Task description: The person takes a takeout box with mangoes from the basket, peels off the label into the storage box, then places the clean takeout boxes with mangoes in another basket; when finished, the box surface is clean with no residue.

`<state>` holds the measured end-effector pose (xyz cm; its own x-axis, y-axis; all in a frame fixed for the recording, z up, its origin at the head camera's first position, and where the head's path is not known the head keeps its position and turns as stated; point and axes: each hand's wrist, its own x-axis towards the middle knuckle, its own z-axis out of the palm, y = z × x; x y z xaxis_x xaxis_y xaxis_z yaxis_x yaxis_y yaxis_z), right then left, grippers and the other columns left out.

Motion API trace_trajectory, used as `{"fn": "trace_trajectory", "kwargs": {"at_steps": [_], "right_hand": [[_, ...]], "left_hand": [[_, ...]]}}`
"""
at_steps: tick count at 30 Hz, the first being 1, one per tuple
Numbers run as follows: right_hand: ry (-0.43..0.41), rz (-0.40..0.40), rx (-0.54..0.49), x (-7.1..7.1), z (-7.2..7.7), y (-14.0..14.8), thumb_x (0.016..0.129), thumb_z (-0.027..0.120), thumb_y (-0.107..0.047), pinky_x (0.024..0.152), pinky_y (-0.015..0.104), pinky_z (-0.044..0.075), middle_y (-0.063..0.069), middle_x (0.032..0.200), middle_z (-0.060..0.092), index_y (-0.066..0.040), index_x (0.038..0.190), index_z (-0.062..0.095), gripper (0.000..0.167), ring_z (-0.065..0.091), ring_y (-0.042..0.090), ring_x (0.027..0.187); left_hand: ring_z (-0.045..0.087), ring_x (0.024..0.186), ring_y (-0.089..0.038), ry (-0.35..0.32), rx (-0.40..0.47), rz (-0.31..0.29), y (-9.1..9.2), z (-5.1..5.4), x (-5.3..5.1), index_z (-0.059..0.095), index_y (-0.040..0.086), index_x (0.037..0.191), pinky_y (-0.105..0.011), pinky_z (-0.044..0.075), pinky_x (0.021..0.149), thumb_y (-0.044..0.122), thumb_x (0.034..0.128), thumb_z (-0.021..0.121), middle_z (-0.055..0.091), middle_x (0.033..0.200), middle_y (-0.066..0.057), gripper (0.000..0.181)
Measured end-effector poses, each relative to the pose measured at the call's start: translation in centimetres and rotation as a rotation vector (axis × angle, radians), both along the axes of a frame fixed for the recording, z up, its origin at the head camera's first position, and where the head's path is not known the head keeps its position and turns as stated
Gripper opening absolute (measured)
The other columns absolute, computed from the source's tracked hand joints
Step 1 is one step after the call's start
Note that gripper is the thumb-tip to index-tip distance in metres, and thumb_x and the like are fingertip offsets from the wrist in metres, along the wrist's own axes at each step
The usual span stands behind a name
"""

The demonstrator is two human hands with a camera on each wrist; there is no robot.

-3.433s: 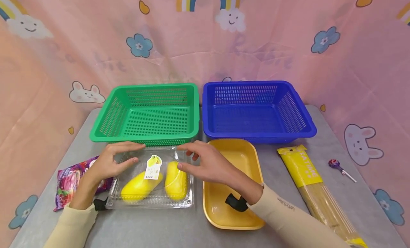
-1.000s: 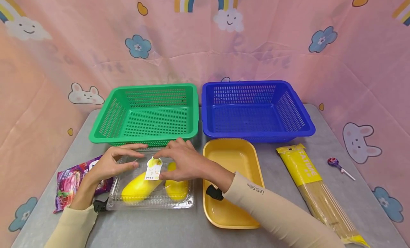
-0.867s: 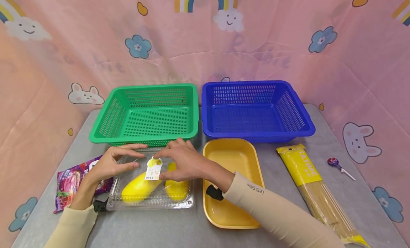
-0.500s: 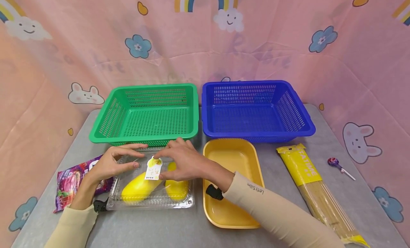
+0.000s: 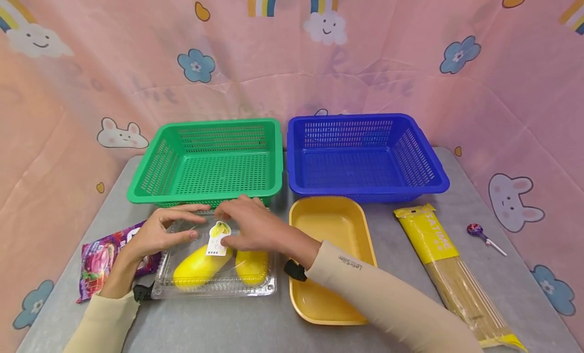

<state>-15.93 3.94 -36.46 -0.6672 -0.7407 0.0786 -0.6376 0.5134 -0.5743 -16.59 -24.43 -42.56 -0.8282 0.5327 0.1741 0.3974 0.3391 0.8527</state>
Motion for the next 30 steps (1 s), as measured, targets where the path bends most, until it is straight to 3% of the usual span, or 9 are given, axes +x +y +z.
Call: {"fn": "trace_trajectory", "kwargs": {"at_steps": [6,11,16,20,23,26,30], "right_hand": [[-0.026,0.045,0.002,-0.7,-0.1,-1.0,0.091,0.075,-0.016,0.107,0.043,0.043,0.005,0.129,0.069,-0.009,0.134,0.061,0.046,0.056,0.022,0.120],[0.000,0.065,0.025,-0.9,-0.2,-1.2,0.092,0.072,-0.014,0.104,0.042,0.045,0.005,0.126,0.069,-0.009,0.136,0.060,0.046,0.056,0.022,0.117],[-0.008,0.071,0.014,-1.0,-0.2,-1.2,0.091,0.073,-0.012,0.102,0.041,0.046,0.006,0.123,0.070,-0.007,0.136,0.060,0.046,0.059,0.021,0.116],[-0.063,0.063,-0.015,-1.3,-0.4,-1.3,0.091,0.073,-0.011,0.101,0.039,0.045,0.006,0.120,0.069,-0.006,0.135,0.059,0.046,0.058,0.022,0.114],[-0.102,0.047,-0.041,-1.4,-0.5,-1.4,0.091,0.072,-0.009,0.098,0.037,0.047,0.006,0.118,0.069,-0.005,0.135,0.057,0.046,0.057,0.021,0.111],[-0.121,0.041,-0.082,-1.4,-0.6,-1.6,0.091,0.070,-0.005,0.097,0.035,0.050,0.009,0.117,0.066,-0.003,0.137,0.053,0.048,0.058,0.021,0.108],[-0.124,0.040,-0.122,-1.3,-0.4,-1.9,0.090,0.067,0.001,0.093,0.035,0.054,0.014,0.120,0.062,0.001,0.141,0.047,0.055,0.060,0.021,0.103]], "left_hand": [[0.051,0.135,-0.002,-0.003,0.009,-0.004,0.0,0.0,0.0,0.077,0.014,0.118,-0.023,0.042,0.108,0.005,0.0900,0.075,0.062,0.144,-0.008,0.029],[0.051,0.134,-0.001,-0.010,-0.010,0.009,0.1,0.0,0.0,0.077,0.015,0.118,-0.027,0.043,0.108,0.008,0.0902,0.076,0.062,0.145,-0.005,0.028],[0.051,0.135,-0.004,-0.006,-0.027,0.010,0.0,0.0,-0.1,0.077,0.018,0.118,-0.043,0.044,0.110,0.010,0.0904,0.076,0.061,0.145,-0.004,0.029],[0.050,0.135,-0.002,-0.016,-0.032,0.008,-0.3,-0.1,-0.1,0.077,0.020,0.118,-0.060,0.040,0.111,0.010,0.0901,0.077,0.061,0.145,-0.003,0.030],[0.051,0.133,-0.001,-0.030,-0.022,0.017,-0.6,-0.1,-0.1,0.077,0.018,0.118,-0.067,0.037,0.111,0.010,0.0894,0.077,0.062,0.144,-0.004,0.029],[0.054,0.130,-0.001,-0.036,-0.011,0.017,-0.8,0.0,-0.1,0.078,0.015,0.117,-0.063,0.041,0.109,0.008,0.0892,0.077,0.063,0.142,-0.007,0.028],[0.055,0.128,-0.002,-0.035,-0.009,0.005,-0.9,0.1,-0.2,0.077,0.014,0.117,-0.042,0.050,0.102,0.008,0.0897,0.076,0.063,0.142,-0.009,0.028]]}}
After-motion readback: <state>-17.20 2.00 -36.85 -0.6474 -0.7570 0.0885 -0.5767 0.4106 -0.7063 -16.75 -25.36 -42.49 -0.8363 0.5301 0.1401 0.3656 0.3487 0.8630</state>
